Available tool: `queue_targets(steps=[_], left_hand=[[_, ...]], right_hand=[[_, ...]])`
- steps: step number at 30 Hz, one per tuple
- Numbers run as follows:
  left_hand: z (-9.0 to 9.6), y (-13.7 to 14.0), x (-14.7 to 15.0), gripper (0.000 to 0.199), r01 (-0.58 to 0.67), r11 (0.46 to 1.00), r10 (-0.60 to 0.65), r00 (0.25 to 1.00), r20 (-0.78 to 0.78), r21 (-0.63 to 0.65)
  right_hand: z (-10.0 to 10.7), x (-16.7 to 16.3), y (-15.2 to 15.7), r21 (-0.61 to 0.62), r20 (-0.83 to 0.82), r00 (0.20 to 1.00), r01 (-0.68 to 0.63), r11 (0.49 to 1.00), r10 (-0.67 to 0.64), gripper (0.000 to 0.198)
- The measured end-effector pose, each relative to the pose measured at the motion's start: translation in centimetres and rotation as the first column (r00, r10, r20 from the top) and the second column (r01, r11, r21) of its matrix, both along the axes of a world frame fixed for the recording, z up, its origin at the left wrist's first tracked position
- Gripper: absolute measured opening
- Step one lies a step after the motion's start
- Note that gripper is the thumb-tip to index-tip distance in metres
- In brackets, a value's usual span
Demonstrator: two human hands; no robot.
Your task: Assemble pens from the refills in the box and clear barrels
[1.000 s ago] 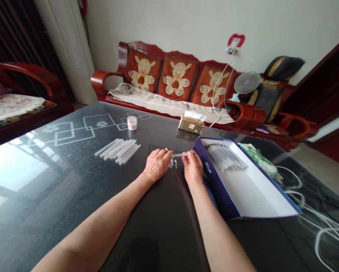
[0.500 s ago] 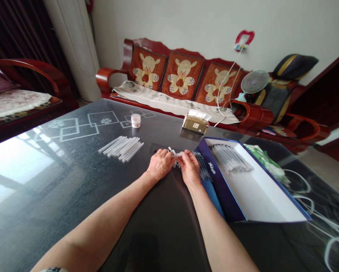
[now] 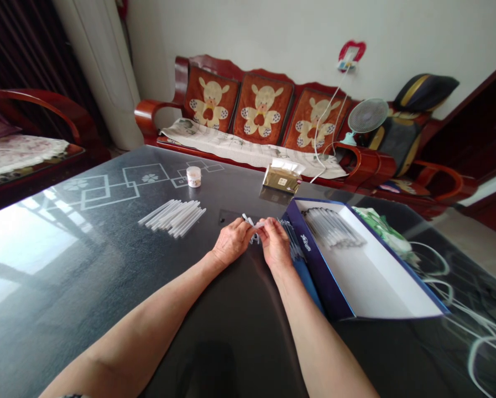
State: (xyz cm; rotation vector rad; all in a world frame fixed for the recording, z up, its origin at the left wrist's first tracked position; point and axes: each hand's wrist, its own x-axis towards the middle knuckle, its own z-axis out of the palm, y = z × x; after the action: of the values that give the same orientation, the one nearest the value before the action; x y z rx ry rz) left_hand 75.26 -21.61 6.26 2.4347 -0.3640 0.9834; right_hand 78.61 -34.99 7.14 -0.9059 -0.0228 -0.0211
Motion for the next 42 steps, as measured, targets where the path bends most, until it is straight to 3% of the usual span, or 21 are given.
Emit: queue_targets(steps=[4, 5, 7, 8, 9, 11, 13, 14, 16, 19, 24, 32, 36, 39, 42], left_hand=[[-0.3, 0.4, 0.4, 0.028, 0.019, 0.992, -0.011, 0.998, 0.060, -0.128], [-0.4, 0.5, 0.5, 0.027, 0.003, 0.990, 0.008, 0.997, 0.074, -0.141], [-0.6, 0.7, 0.6, 0.025, -0.050, 0.989, 0.062, 0.995, 0.083, -0.142], [-0.8, 0.8, 0.7, 0.024, -0.078, 0.988, 0.089, 0.993, 0.077, -0.135], [-0.8, 0.9, 0.7, 0.024, -0.102, 0.987, 0.111, 0.991, 0.068, -0.126], [-1.0, 1.1, 0.7, 0.023, -0.130, 0.985, 0.136, 0.990, 0.044, -0.111], [-1.1, 1.2, 0.8, 0.023, -0.142, 0.984, 0.145, 0.989, 0.022, -0.108], [-1.2, 1.2, 0.8, 0.023, -0.145, 0.983, 0.148, 0.989, 0.013, -0.111], [-1.3, 1.3, 1.0, 0.023, -0.153, 0.981, 0.154, 0.988, -0.001, -0.122], [-1.5, 1.3, 1.1, 0.023, -0.162, 0.978, 0.162, 0.987, -0.008, -0.135], [-1.4, 1.2, 1.0, 0.023, -0.181, 0.975, 0.176, 0.983, -0.048, -0.130], [-1.1, 1.1, 0.5, 0.018, -0.232, 0.967, 0.221, 0.970, -0.103, -0.103], [-0.8, 1.0, 0.3, 0.019, -0.267, 0.960, 0.253, 0.956, -0.150, -0.082], [0.5, 2.7, 0.4, 0.020, -0.317, 0.948, 0.307, 0.927, -0.214, -0.013], [2.6, 7.2, 0.7, 0.027, -0.463, 0.884, 0.461, 0.844, -0.273, 0.060]], right_hand=[[-0.1, 1.2, -1.9, 0.045, -0.023, 0.989, 0.147, 0.988, -0.146, 0.035], [-0.3, 1.4, -2.2, -0.003, -0.005, 0.986, 0.168, 0.986, -0.168, 0.035], [-0.9, 1.3, -2.3, -0.217, 0.087, 0.976, 0.214, 0.952, -0.199, 0.035], [-1.1, 1.2, -2.2, -0.364, 0.167, 0.963, 0.259, 0.894, -0.211, 0.034], [-1.4, 1.0, -2.0, -0.509, 0.264, 0.941, 0.323, 0.798, -0.212, 0.032], [-1.8, 0.5, -1.7, -0.709, 0.452, 0.878, 0.460, 0.535, -0.155, 0.025], [-2.0, 0.1, -1.6, -0.782, 0.551, 0.833, 0.535, 0.318, -0.047, 0.024], [-2.1, 0.0, -1.5, -0.800, 0.564, 0.826, 0.546, 0.249, -0.001, 0.025], [-2.2, -0.1, -1.5, -0.822, 0.558, 0.828, 0.543, 0.168, 0.053, 0.027], [-2.4, 0.1, -1.5, -0.833, 0.549, 0.832, 0.537, 0.134, 0.076, 0.029], [-2.7, 0.7, -1.5, -0.828, 0.551, 0.833, 0.539, 0.157, 0.047, 0.033], [-2.9, 1.0, -0.8, -0.836, 0.549, 0.835, 0.547, 0.038, 0.038, 0.029], [-3.0, 1.1, -0.6, -0.824, 0.566, 0.823, 0.566, 0.004, 0.048, 0.027], [-3.1, 1.2, -0.6, -0.822, 0.569, 0.821, 0.570, -0.006, 0.040, 0.025], [-3.2, 1.3, -0.6, -0.825, 0.565, 0.824, 0.565, -0.008, 0.045, 0.024]])
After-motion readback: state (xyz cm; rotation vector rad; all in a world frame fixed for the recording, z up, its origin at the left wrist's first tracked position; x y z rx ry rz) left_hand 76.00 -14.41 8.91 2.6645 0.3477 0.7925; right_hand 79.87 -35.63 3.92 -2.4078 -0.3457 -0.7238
